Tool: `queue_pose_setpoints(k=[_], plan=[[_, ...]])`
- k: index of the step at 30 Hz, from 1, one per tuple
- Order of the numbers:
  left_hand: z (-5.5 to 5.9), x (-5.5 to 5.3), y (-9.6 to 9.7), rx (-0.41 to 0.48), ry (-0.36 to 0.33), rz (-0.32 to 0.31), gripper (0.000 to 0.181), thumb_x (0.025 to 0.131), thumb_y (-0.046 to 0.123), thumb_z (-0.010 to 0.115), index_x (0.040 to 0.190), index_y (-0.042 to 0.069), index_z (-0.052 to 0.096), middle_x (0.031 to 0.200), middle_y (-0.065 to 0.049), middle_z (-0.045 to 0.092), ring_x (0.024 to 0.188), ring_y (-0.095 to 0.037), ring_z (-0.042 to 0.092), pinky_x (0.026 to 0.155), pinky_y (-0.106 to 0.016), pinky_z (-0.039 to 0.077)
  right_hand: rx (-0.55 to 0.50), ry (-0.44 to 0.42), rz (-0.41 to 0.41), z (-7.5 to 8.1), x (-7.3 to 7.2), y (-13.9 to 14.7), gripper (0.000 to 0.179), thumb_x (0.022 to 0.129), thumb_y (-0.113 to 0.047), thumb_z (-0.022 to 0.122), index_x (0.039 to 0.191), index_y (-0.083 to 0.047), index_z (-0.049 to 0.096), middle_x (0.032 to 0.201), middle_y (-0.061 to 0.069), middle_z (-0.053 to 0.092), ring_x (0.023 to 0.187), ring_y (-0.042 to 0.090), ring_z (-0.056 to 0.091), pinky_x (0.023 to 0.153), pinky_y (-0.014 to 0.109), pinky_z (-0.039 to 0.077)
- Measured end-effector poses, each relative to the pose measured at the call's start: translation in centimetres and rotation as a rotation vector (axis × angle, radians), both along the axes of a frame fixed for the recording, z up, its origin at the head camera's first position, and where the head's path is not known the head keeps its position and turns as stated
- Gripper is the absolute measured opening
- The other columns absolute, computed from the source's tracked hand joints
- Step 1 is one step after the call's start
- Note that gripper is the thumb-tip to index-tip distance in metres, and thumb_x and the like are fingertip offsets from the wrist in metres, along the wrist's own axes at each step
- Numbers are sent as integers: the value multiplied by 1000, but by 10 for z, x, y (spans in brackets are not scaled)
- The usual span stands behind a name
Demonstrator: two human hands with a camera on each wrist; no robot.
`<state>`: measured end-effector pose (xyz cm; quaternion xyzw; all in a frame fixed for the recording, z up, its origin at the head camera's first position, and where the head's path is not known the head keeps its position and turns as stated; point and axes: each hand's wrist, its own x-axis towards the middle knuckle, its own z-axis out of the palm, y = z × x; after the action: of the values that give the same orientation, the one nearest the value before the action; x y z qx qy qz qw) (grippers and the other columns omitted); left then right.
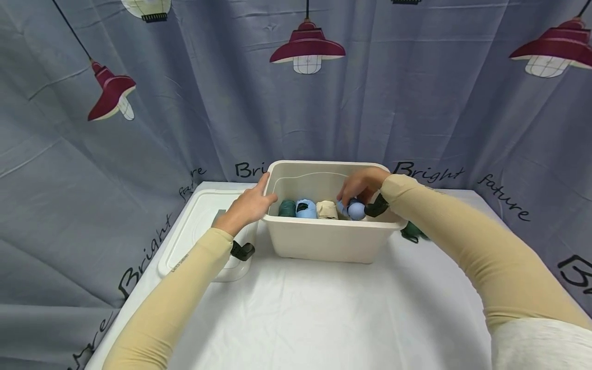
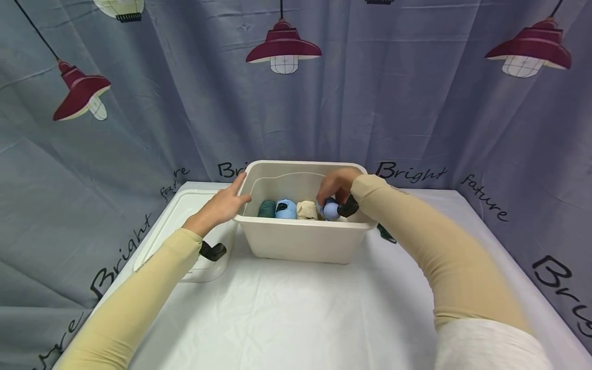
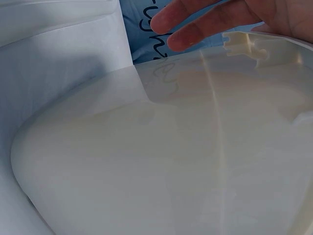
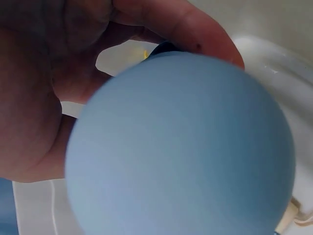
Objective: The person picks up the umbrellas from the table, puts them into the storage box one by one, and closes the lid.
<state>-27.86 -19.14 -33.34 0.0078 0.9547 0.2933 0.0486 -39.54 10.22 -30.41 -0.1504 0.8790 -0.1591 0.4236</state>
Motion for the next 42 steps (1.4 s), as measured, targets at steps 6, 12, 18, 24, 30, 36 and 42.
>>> queue_pose_setpoints(k=[6,12,18,24,30,36,42], plan=[[0,0,0,5,0,-5,78,99,48,41,163,35,-2,158,-16,41,136,-37,50,107,-58,41,28,14,5,-9,-1,0,64,92,-17,60,151,-1,43,132,17,54,90,20,58,73,28,52],[0,1,0,6,5,-4,78,99,48,40,163,34,-2,158,-17,40,137,-37,49,108,-58,40,54,0,28,-16,-4,-2,66,91,-17,61,153,-3,41,130,13,55,91,19,57,75,28,52],[1,2,1,5,-4,-1,78,99,48,41,163,34,-2,157,-17,42,135,-37,51,107,-58,41,32,-58,-15,-23,-4,-2,75,89,-10,66,157,-4,34,131,11,53,92,19,55,76,27,48],[1,2,2,6,-11,8,78,99,49,41,163,35,-1,159,-17,39,136,-39,50,106,-59,41,31,-89,12,-28,1,-1,83,91,-9,66,160,-1,20,151,20,42,106,23,55,87,33,51],[1,2,2,10,-16,12,77,99,49,41,163,35,-1,160,-17,37,136,-39,50,105,-60,42,-31,-160,-8,-31,3,-2,86,92,2,62,160,1,11,159,24,27,92,22,61,82,34,55],[0,2,1,7,-10,4,78,99,50,40,163,35,-2,159,-16,39,136,-38,50,106,-59,42,-14,-158,-29,-29,4,-4,92,92,0,65,161,-2,6,166,22,14,91,25,63,80,31,56],[1,1,1,11,-11,5,77,100,48,41,163,35,-1,160,-16,38,137,-38,49,107,-59,41,1,-151,-23,-25,2,-1,83,95,-4,63,162,-5,12,165,23,18,96,26,66,88,36,57]])
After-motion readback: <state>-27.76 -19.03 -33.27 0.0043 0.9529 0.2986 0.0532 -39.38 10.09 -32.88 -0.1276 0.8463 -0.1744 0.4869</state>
